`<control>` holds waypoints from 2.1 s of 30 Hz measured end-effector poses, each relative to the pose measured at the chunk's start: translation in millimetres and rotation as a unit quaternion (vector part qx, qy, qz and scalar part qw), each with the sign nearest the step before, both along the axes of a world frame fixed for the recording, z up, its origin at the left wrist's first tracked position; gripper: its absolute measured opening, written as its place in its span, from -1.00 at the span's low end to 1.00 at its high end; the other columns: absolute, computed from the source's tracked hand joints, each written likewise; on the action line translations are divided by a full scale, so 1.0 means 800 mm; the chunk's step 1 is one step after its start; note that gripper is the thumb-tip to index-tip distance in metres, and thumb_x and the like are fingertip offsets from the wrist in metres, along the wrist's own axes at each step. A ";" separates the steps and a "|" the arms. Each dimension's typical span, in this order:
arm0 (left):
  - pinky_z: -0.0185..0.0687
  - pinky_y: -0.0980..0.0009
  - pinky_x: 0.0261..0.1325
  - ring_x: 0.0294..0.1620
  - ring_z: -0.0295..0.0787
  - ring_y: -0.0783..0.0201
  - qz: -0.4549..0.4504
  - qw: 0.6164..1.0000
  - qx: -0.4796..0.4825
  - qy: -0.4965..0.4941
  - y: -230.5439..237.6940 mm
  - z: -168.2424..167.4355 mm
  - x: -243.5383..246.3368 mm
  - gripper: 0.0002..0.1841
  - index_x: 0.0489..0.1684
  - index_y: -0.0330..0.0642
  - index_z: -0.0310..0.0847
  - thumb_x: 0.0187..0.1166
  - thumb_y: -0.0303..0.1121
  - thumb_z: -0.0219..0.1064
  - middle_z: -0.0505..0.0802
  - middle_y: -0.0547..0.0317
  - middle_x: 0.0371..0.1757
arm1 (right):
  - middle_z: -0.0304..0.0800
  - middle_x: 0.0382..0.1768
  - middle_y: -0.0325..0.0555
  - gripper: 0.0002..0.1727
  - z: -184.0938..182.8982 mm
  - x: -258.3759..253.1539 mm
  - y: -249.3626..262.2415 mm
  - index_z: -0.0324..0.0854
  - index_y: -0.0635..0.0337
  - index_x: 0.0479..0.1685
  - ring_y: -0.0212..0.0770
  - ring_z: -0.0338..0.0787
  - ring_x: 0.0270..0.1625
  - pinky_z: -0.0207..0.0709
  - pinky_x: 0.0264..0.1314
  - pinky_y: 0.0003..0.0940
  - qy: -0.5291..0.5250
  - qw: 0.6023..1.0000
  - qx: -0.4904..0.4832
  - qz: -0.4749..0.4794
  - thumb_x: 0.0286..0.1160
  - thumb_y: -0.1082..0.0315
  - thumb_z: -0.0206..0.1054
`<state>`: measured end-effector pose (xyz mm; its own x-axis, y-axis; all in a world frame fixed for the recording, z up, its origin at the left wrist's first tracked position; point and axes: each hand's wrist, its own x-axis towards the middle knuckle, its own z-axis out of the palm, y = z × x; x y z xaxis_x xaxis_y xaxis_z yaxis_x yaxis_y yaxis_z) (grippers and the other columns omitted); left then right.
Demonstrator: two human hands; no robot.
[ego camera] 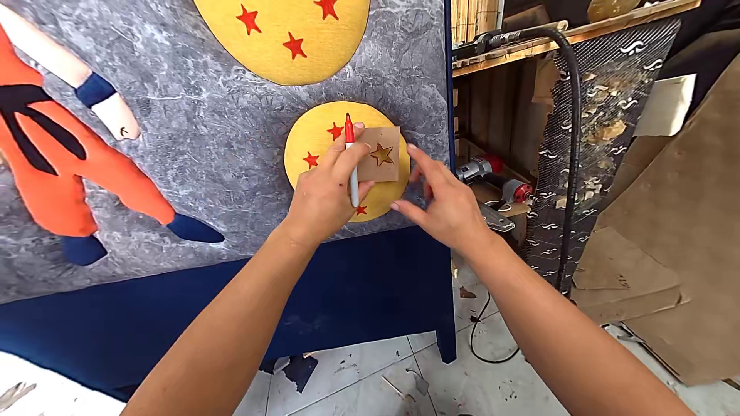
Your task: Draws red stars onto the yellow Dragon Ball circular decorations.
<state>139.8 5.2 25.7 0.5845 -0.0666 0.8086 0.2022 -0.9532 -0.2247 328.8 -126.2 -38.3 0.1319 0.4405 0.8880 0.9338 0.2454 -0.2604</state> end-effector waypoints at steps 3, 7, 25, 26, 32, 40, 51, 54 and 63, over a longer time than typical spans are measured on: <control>0.77 0.25 -0.22 -0.18 0.84 0.18 -0.002 1.000 -0.009 -0.006 0.001 -0.002 -0.003 -0.41 0.53 -0.10 0.52 0.48 -0.28 0.56 0.47 -0.10 0.74 | 0.74 0.04 -0.11 0.06 0.035 -0.001 0.021 0.14 -0.09 0.89 -0.17 0.74 -0.20 0.71 -0.19 -0.16 -0.031 0.999 -0.025 -0.001 0.35 -0.13 0.58; 0.84 0.22 -0.02 0.09 0.88 0.14 -0.016 0.999 -0.031 -0.028 -0.002 0.005 -0.026 -0.43 0.52 -0.12 0.54 0.48 -0.33 0.56 0.47 -0.08 0.75 | 0.75 0.08 -0.11 0.24 0.049 0.006 0.028 -0.05 -0.13 0.96 -0.14 0.77 -0.11 0.74 -0.09 -0.08 -0.016 0.999 -0.047 0.022 0.22 -0.15 0.66; 0.79 0.16 -0.10 0.00 0.87 0.07 0.016 0.999 -0.040 -0.013 0.009 0.010 -0.043 -0.43 0.48 -0.14 0.54 0.45 -0.35 0.57 0.49 -0.04 0.75 | 0.76 0.08 -0.11 0.30 0.060 0.008 0.028 -0.09 -0.05 0.96 -0.14 0.76 -0.10 0.73 -0.01 -0.09 -0.008 0.996 -0.083 0.021 0.16 -0.08 0.72; 0.79 0.17 -0.10 -0.01 0.86 0.09 0.016 0.999 -0.039 -0.008 0.009 0.011 -0.035 -0.43 0.49 -0.12 0.54 0.46 -0.34 0.57 0.48 -0.02 0.75 | 0.75 0.06 -0.12 0.29 0.060 0.008 0.029 -0.08 -0.06 0.96 -0.14 0.76 -0.12 0.74 -0.02 -0.09 -0.016 0.996 -0.083 0.016 0.17 -0.08 0.72; 0.77 0.01 0.25 0.46 0.72 -0.08 0.014 1.000 -0.007 0.004 0.011 0.012 -0.012 -0.41 0.49 -0.15 0.52 0.44 -0.36 0.58 0.51 -0.07 0.73 | 0.75 0.08 -0.10 0.15 0.064 0.007 0.031 0.03 -0.21 0.94 -0.13 0.79 -0.14 0.75 -0.11 -0.10 -0.053 0.995 -0.079 -0.016 0.29 -0.16 0.62; 0.86 -0.01 -0.03 0.19 0.88 -0.04 0.043 0.999 0.007 0.014 0.015 0.013 -0.004 -0.43 0.52 -0.06 0.57 0.48 -0.29 0.55 0.55 -0.04 0.70 | 0.73 0.11 0.00 -0.05 0.058 0.003 0.044 0.24 -0.29 0.85 -0.07 0.80 -0.29 0.73 -0.33 -0.03 -0.062 0.995 -0.050 -0.059 0.38 -0.14 0.57; 0.86 0.04 -0.03 0.21 0.87 0.00 0.068 0.997 0.004 0.034 0.023 0.010 0.000 -0.48 0.46 -0.02 0.60 0.49 -0.26 0.56 0.57 -0.02 0.68 | 0.74 0.14 -0.03 -0.12 0.048 -0.005 0.056 0.40 -0.29 0.76 -0.10 0.83 -0.27 0.72 -0.41 -0.06 -0.048 0.993 -0.032 -0.104 0.33 -0.12 0.59; 0.86 0.03 -0.01 0.23 0.86 0.00 0.079 0.996 0.002 0.046 0.023 0.013 0.001 -0.44 0.48 -0.02 0.60 0.45 -0.29 0.59 0.56 -0.01 0.68 | 0.74 0.12 -0.04 -0.12 0.047 -0.004 0.059 0.39 -0.33 0.77 -0.11 0.82 -0.29 0.70 -0.44 -0.09 -0.047 0.992 -0.035 -0.112 0.34 -0.16 0.57; 0.86 0.05 -0.04 0.19 0.87 0.03 0.084 0.995 0.001 0.044 0.030 0.016 0.003 -0.42 0.48 -0.02 0.58 0.42 -0.30 0.61 0.57 0.05 0.68 | 0.75 0.10 -0.05 -0.14 0.049 0.000 0.070 0.40 -0.38 0.76 -0.12 0.82 -0.29 0.70 -0.42 -0.11 -0.041 0.993 -0.038 -0.104 0.33 -0.15 0.56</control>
